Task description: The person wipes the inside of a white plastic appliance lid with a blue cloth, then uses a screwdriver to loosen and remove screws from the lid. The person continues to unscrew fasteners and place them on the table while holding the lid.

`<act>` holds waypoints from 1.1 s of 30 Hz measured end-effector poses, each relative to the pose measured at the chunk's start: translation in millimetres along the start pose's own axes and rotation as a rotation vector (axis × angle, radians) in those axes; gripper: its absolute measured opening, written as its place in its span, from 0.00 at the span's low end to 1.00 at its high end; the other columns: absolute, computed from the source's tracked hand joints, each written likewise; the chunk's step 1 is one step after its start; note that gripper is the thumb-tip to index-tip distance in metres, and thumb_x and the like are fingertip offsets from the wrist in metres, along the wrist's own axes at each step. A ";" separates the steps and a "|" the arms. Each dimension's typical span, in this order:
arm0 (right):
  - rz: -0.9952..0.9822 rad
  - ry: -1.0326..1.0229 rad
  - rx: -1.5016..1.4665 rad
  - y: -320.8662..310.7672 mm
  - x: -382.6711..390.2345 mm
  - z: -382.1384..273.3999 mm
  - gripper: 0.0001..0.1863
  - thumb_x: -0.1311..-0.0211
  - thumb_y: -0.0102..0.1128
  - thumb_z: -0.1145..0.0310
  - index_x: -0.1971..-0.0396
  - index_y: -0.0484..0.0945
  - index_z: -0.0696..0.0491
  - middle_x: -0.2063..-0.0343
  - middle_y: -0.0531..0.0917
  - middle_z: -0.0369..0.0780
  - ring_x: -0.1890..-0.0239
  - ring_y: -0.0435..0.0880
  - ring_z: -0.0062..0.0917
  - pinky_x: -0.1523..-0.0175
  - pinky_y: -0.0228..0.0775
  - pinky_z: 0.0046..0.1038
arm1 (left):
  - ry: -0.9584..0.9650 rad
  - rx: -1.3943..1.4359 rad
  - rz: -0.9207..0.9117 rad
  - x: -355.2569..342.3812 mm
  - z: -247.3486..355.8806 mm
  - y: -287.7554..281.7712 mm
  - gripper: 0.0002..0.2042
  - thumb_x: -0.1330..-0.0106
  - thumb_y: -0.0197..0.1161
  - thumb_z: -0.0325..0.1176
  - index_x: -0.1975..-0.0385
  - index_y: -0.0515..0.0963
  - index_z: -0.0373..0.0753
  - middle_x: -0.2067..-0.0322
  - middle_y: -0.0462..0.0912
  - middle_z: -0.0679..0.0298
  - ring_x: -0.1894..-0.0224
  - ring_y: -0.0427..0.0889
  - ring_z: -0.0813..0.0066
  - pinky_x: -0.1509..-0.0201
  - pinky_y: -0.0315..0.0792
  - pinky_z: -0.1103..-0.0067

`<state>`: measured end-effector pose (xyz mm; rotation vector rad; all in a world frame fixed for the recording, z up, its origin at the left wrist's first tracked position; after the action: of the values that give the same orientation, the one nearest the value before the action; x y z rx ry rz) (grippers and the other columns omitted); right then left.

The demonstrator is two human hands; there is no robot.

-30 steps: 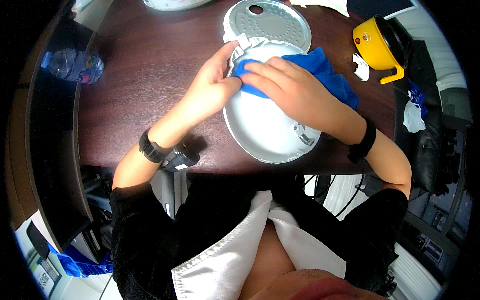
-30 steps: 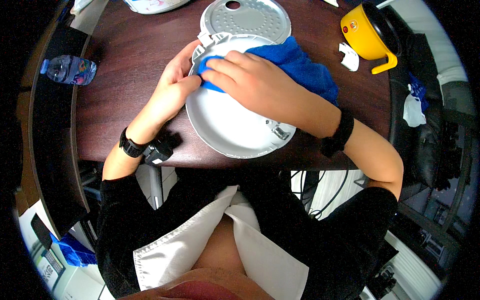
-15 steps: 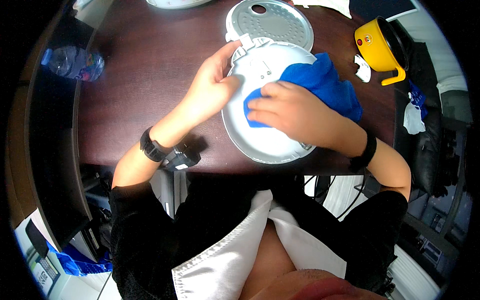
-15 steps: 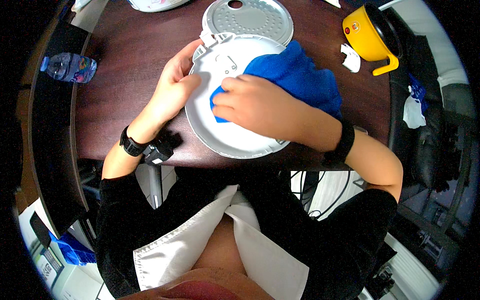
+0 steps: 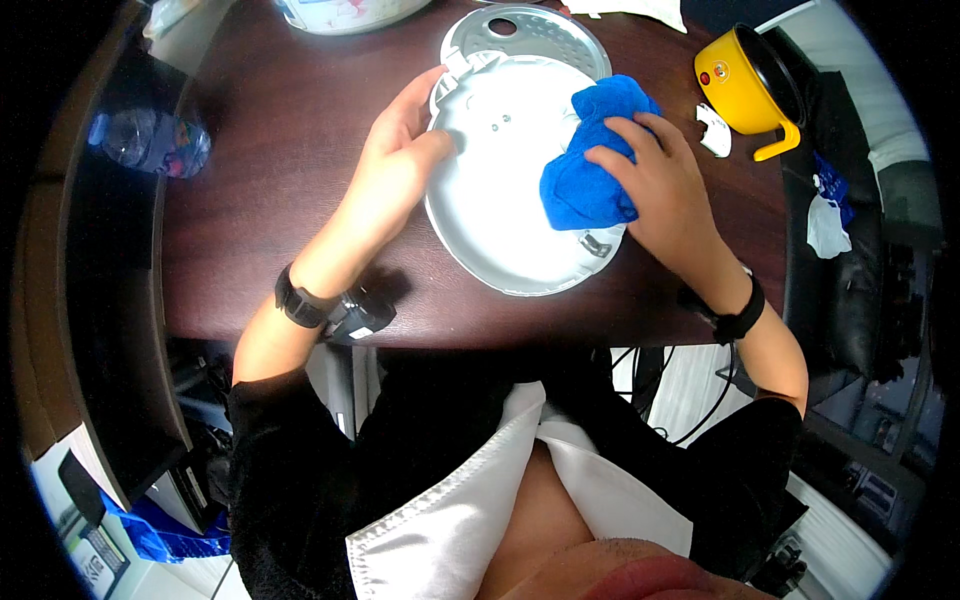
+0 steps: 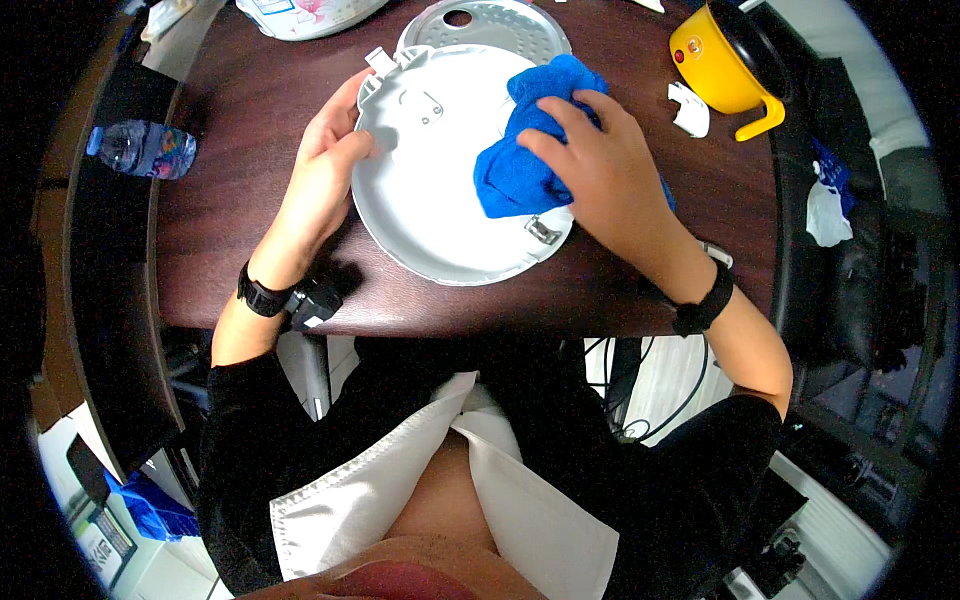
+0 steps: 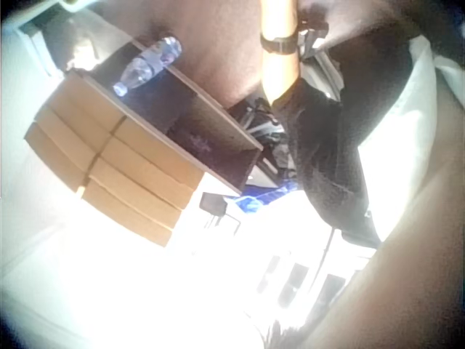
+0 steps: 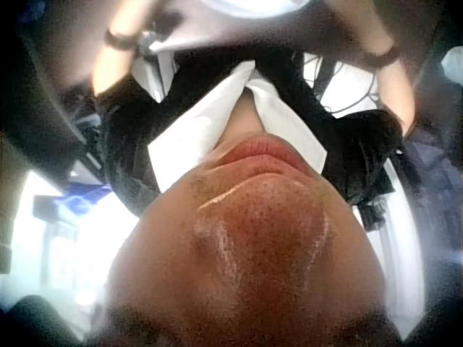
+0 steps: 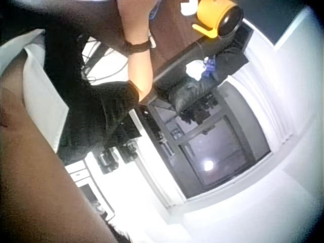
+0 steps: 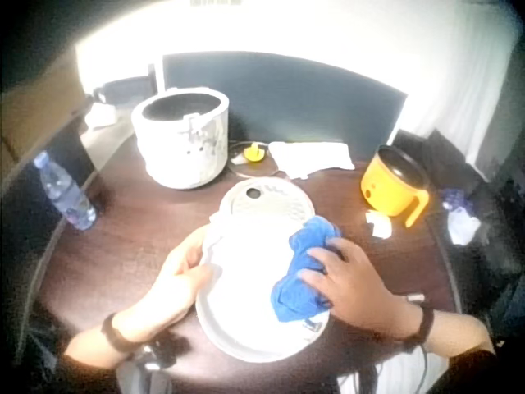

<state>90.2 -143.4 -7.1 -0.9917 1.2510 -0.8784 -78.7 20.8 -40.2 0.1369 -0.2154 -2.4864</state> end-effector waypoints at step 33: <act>-0.188 -0.235 -0.486 21.9 -46.4 -60.4 0.18 0.65 0.60 0.76 0.67 0.73 0.56 0.66 0.70 0.41 0.61 0.70 0.36 0.57 0.68 0.31 | 0.059 0.279 0.174 1.2 2.6 -2.0 0.17 0.33 0.48 0.32 0.49 0.65 0.29 0.59 0.76 0.57 0.59 0.76 0.76 0.54 0.71 0.80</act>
<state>24.7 -99.6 -14.6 -1.5727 1.2044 -0.5826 -81.2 22.0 -38.1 0.2940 -0.5268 -2.2655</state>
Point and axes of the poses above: each hand's wrist, its own x-axis away from the middle knuckle, its own y-axis out of the palm, z = x × y, the point moved 3 cm from there along -x, towards the middle knuckle
